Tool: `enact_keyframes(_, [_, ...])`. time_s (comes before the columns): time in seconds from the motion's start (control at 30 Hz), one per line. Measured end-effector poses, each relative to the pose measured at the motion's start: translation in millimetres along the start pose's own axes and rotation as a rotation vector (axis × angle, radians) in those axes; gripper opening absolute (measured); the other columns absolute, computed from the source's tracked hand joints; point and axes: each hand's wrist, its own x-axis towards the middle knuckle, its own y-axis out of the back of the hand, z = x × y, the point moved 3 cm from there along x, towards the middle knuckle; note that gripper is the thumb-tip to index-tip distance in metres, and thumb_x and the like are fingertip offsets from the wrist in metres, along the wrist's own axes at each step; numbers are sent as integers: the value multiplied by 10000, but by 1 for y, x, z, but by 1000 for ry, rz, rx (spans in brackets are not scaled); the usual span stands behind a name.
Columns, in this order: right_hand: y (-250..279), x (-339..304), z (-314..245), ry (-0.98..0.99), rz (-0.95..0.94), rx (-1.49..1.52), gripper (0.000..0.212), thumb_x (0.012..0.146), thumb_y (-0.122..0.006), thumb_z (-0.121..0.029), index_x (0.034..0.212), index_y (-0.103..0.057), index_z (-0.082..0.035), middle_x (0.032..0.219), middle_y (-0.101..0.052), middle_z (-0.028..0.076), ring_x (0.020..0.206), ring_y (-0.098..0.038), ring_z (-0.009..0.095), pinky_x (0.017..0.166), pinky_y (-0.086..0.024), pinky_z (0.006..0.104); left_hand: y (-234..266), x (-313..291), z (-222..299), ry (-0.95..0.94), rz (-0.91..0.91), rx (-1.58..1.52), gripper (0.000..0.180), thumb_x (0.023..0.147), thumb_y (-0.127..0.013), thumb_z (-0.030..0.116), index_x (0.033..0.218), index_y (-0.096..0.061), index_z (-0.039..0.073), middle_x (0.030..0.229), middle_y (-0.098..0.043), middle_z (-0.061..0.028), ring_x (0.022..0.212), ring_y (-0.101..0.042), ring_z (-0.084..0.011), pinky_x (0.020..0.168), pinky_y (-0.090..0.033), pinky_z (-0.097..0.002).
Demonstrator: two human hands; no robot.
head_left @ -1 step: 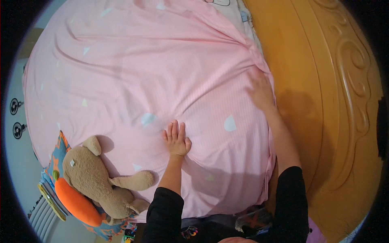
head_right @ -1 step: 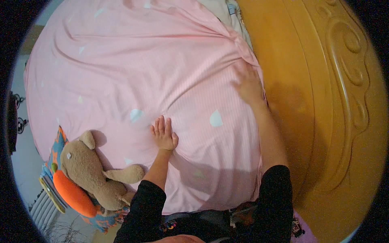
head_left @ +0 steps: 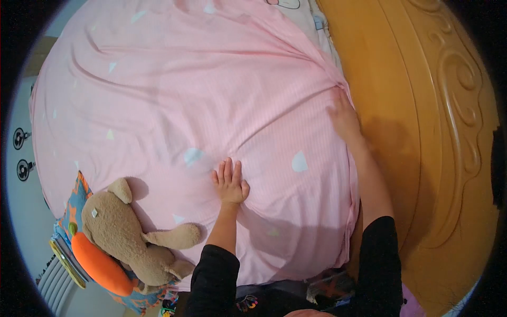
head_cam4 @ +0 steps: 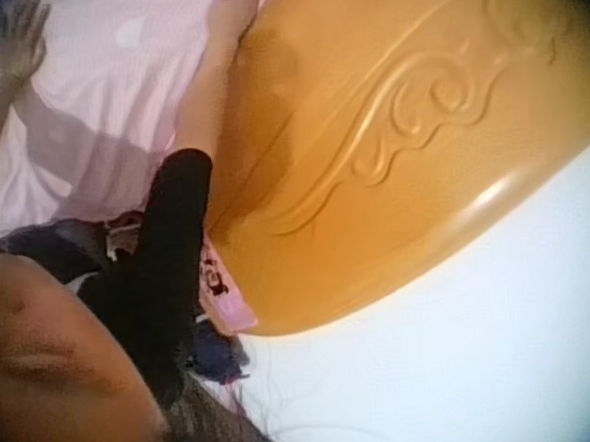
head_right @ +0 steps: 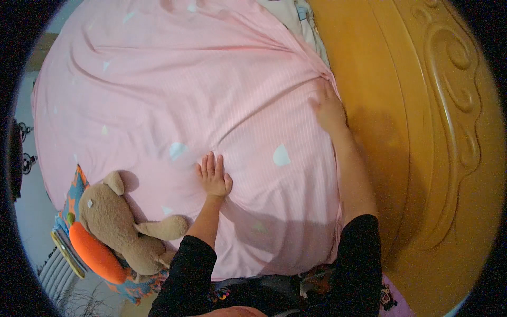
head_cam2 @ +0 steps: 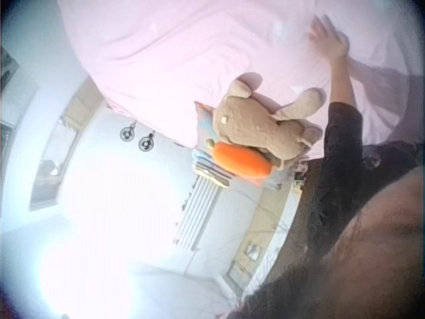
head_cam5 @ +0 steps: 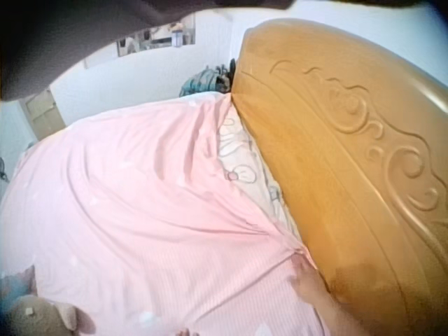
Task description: The person spreads a pink blanket over the bed, folds a yellow and blue comforter, and arranges a pillow and several stuffed animals including a monkey, a carrot, and a bear.
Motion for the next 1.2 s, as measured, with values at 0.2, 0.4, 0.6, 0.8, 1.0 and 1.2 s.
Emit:
enact_keyframes(0.2, [50, 55, -49, 24, 151, 38, 425, 857, -570, -213, 1244, -480, -61, 1257, -495, 165, 1129, -470, 349, 950, -373, 435, 0, -5, -10, 17, -20, 38, 578, 718, -461, 256, 1283, -512, 147, 1395, -404, -103, 1300, -334, -268, 1078, -160, -496])
enact_keyframes(0.4, [32, 103, -32, -216, 181, -94, 409, 794, -642, -212, 1145, -542, -27, 1183, -540, 169, 1014, -545, 350, 830, -451, 418, -4, -5, -9, 8, 3, 36, 580, 721, -456, 274, 1286, -510, 159, 1399, -399, -95, 1313, -317, -258, 1089, -152, -486])
enact_keyframes(0.6, [15, 141, 19, -703, 80, 793, 291, 793, -595, -141, 1046, -599, 2, 913, -640, 182, 863, -624, 348, 776, -486, 426, -2, -5, -10, 24, -11, 46, 577, 732, -444, 292, 1294, -504, 172, 1399, -402, -85, 1312, -325, -248, 1091, -156, -478])
enact_keyframes(0.8, [-15, 117, -8, -422, 94, 207, 734, 811, -616, -249, 1430, -241, -130, 1494, -141, 191, 1371, -165, 363, 1064, -182, 569, -3, -4, -10, 9, -12, 14, 577, 742, -442, 272, 1305, -487, 158, 1403, -395, -101, 1318, -313, -264, 1095, -141, -482])
enact_keyframes(1.0, [-13, -15, -124, 72, -21, 36, 673, 765, -669, -297, 1371, -397, -186, 1492, -219, 112, 1371, -179, 359, 1035, -116, 655, -3, -5, -10, 2, -2, 3, 578, 741, -441, 260, 1306, -484, 148, 1405, -392, -103, 1316, -314, -270, 1084, -157, -486])
enact_keyframes(1.2, [-13, -83, -77, -163, -42, -151, 618, 856, -582, -271, 1397, -340, -97, 1489, -216, 158, 1363, -207, 350, 1082, -145, 556, 0, -1, -10, 0, 17, 30, 580, 732, -439, 268, 1298, -495, 154, 1401, -401, -94, 1309, -327, -255, 1075, -174, -486])
